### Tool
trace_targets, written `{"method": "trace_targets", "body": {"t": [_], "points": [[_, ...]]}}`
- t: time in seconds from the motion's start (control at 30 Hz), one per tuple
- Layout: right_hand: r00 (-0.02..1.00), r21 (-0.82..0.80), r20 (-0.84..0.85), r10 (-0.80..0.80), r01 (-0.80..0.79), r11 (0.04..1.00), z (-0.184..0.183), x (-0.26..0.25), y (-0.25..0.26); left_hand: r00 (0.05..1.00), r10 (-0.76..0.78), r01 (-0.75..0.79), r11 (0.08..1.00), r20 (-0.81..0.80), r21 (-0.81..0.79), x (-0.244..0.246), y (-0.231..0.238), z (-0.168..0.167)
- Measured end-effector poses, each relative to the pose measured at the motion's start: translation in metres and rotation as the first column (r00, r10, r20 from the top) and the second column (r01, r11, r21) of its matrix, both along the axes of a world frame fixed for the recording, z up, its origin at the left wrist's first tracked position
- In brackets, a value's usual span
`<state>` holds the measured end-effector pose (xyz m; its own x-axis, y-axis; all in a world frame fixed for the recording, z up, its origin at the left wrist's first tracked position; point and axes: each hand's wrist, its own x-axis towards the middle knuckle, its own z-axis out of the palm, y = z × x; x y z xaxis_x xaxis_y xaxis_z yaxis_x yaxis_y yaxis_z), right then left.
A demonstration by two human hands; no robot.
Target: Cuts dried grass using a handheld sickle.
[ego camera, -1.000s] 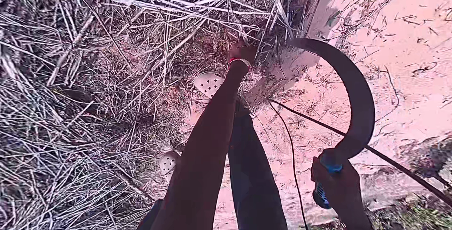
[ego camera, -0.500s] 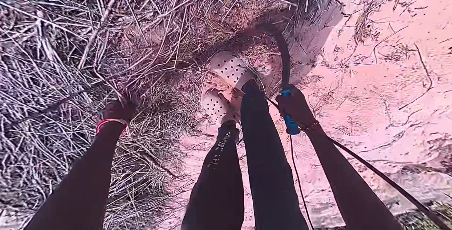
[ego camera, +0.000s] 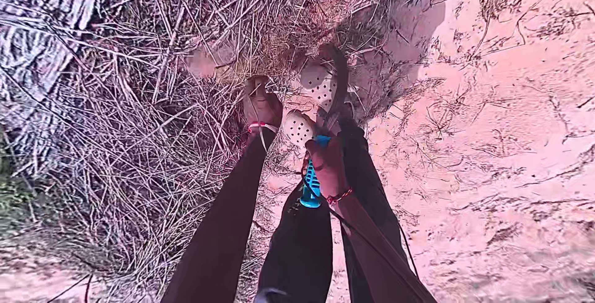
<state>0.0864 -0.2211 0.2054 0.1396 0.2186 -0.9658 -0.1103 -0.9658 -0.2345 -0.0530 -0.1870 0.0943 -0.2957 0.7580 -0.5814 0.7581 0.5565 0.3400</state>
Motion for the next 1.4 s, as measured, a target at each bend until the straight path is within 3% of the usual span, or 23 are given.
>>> {"method": "trace_targets", "body": {"t": [0.07,0.17,0.27,0.37,0.5,0.6,0.7,0.77,0.9,0.97,1.07,1.13,1.23,1.4], "points": [[0.988,0.055,0.104,-0.110,0.105,0.993,-0.007,0.007,0.003,0.979,-0.200,0.199,0.979,0.048,0.035,0.014,0.033,-0.024],[0.959,0.032,0.251,-0.134,0.130,0.991,-0.021,0.021,0.028,0.860,-0.510,0.510,0.860,0.022,0.009,0.039,0.095,-0.072],[0.935,0.051,0.314,-0.164,0.156,0.987,-0.022,0.025,0.042,0.760,-0.650,0.633,0.729,0.029,-0.261,0.071,0.133,-0.110],[0.939,0.060,0.332,-0.093,0.077,0.995,-0.027,0.028,0.048,0.860,-0.503,0.461,0.695,0.085,-0.552,0.087,0.143,-0.117],[0.961,0.015,0.258,-0.099,0.098,0.995,-0.023,0.021,0.046,0.841,-0.487,0.530,0.658,0.234,-0.535,0.087,0.101,-0.118],[0.966,0.009,0.233,-0.109,0.109,0.994,-0.028,0.018,0.051,0.861,-0.430,0.506,0.673,0.271,-0.540,0.089,0.096,-0.103],[0.965,0.001,0.244,-0.091,0.093,0.996,-0.027,0.016,0.050,0.850,-0.411,0.527,0.672,0.330,-0.521,0.064,0.076,-0.087],[0.963,0.016,0.259,-0.076,0.075,0.997,-0.028,0.011,0.056,0.855,-0.423,0.518,0.692,0.300,-0.503,0.026,0.059,-0.080],[0.973,0.030,0.225,-0.055,0.049,0.998,-0.026,-0.001,0.056,0.940,-0.332,0.324,0.800,0.077,-0.506,-0.039,0.019,-0.084],[0.977,0.039,0.213,-0.024,0.016,0.999,-0.027,-0.005,0.051,0.948,-0.313,0.307,0.841,0.063,-0.446,-0.050,0.015,-0.101],[0.978,0.077,0.207,-0.007,-0.010,0.997,-0.028,-0.010,0.045,0.911,-0.394,0.411,0.860,0.120,-0.301,-0.035,0.029,-0.133],[0.979,0.057,0.203,0.022,-0.034,0.998,-0.028,-0.014,0.043,0.900,-0.418,0.435,0.834,0.125,-0.340,-0.020,0.036,-0.149],[0.983,0.021,0.185,0.005,-0.009,1.000,-0.025,-0.018,0.048,0.971,-0.222,0.240,0.872,0.091,-0.427,-0.010,0.014,-0.158],[0.989,0.064,0.132,-0.063,0.055,0.996,-0.024,-0.026,0.054,0.995,-0.025,0.085,0.748,0.099,-0.658,-0.063,-0.077,-0.119]]}}
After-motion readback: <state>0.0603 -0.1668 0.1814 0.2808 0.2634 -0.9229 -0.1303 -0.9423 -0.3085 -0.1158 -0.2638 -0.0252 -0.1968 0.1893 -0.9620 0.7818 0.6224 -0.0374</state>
